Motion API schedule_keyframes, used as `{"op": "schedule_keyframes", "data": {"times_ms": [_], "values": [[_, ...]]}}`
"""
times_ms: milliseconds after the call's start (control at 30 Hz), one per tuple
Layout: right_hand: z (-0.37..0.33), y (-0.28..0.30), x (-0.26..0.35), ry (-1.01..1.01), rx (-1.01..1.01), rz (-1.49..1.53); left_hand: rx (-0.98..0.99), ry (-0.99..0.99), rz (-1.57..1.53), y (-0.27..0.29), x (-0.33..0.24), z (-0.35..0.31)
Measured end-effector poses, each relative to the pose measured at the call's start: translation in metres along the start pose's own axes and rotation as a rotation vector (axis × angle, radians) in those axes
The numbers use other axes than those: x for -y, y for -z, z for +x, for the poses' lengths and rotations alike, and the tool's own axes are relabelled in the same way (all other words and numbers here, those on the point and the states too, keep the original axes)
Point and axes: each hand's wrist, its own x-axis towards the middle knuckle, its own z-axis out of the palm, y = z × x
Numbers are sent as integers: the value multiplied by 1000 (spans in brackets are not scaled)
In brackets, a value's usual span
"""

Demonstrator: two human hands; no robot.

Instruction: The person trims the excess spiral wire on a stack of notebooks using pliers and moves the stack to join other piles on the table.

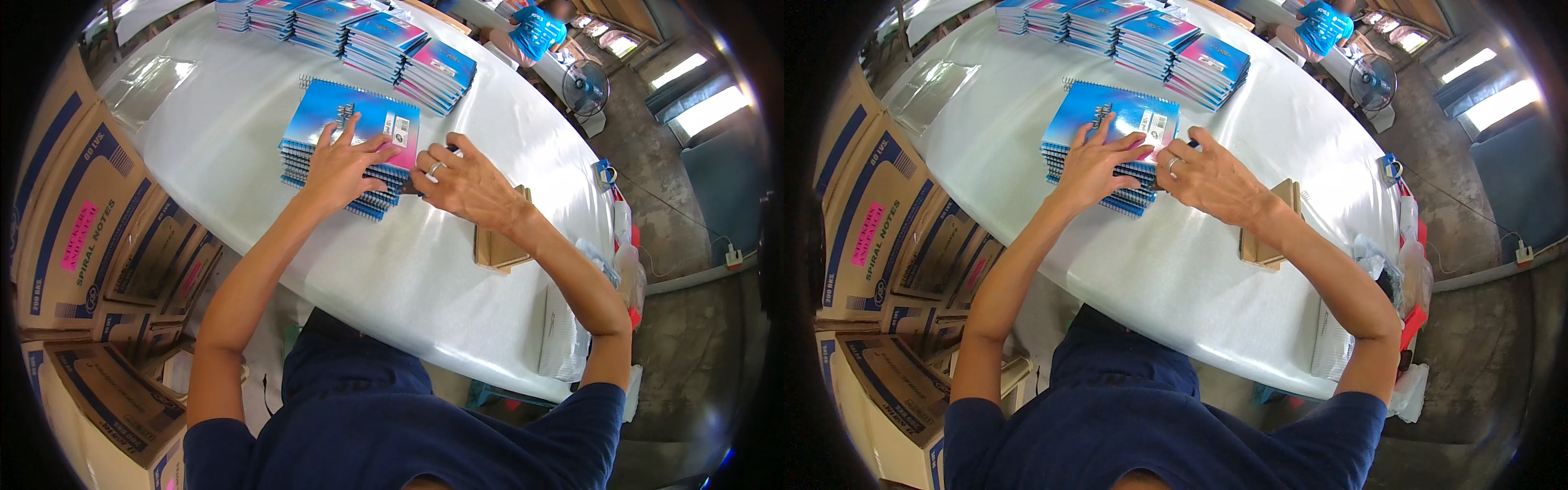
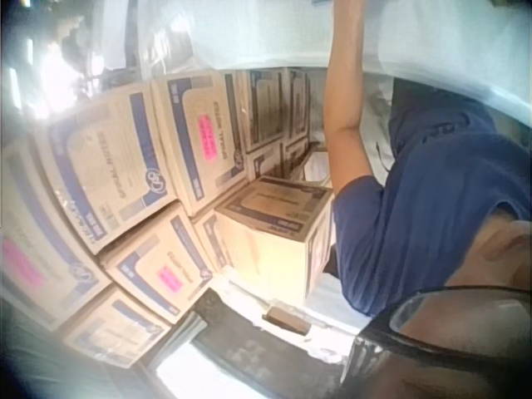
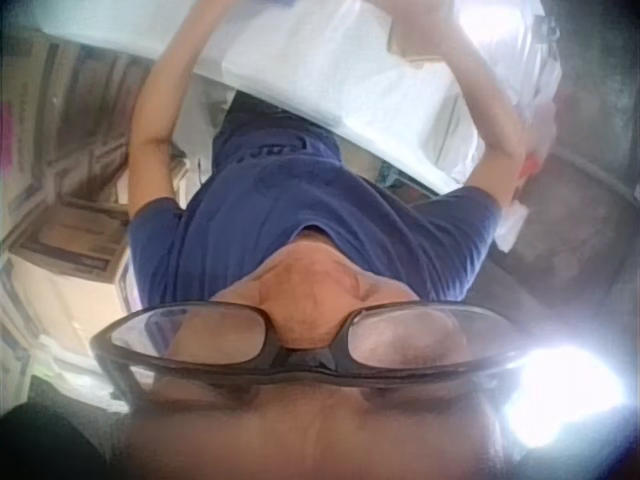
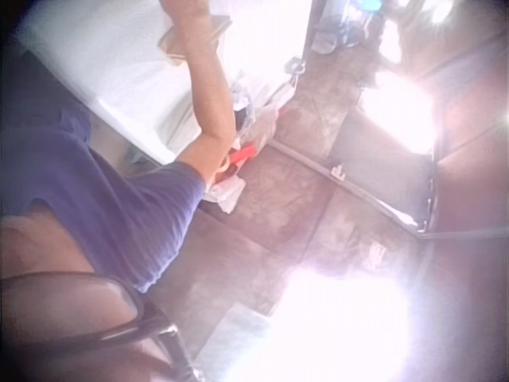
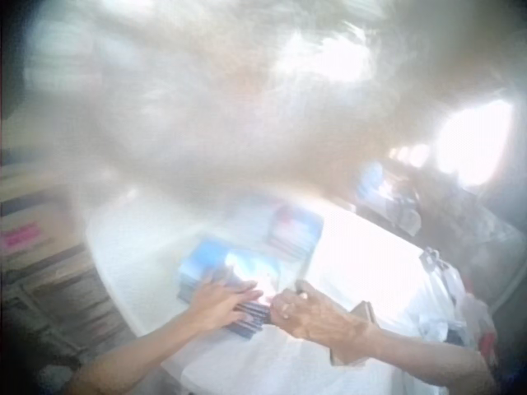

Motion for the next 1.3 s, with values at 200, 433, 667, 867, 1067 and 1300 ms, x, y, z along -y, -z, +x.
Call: {"op": "schedule_keyframes", "data": {"times_ms": [200,433,667,867,1067,1300], "values": [[1,-20,-4,151,-7,-122,12,19,-3,-1,-2,1],[21,-2,36,-159,434,-46,-11,16,2,-3,1,-1],[3,-9,10,37,14,-34,7,-1,15,0,-2,-1],[-2,-23,12,132,19,-62,3,-16,17,-3,-2,-1],[14,-12,41,-174,375,-12,15,-1,41,2,-1,-3],[3,-19,17,101,-35,-59,43,-4,71,-2,-2,-2]]}}
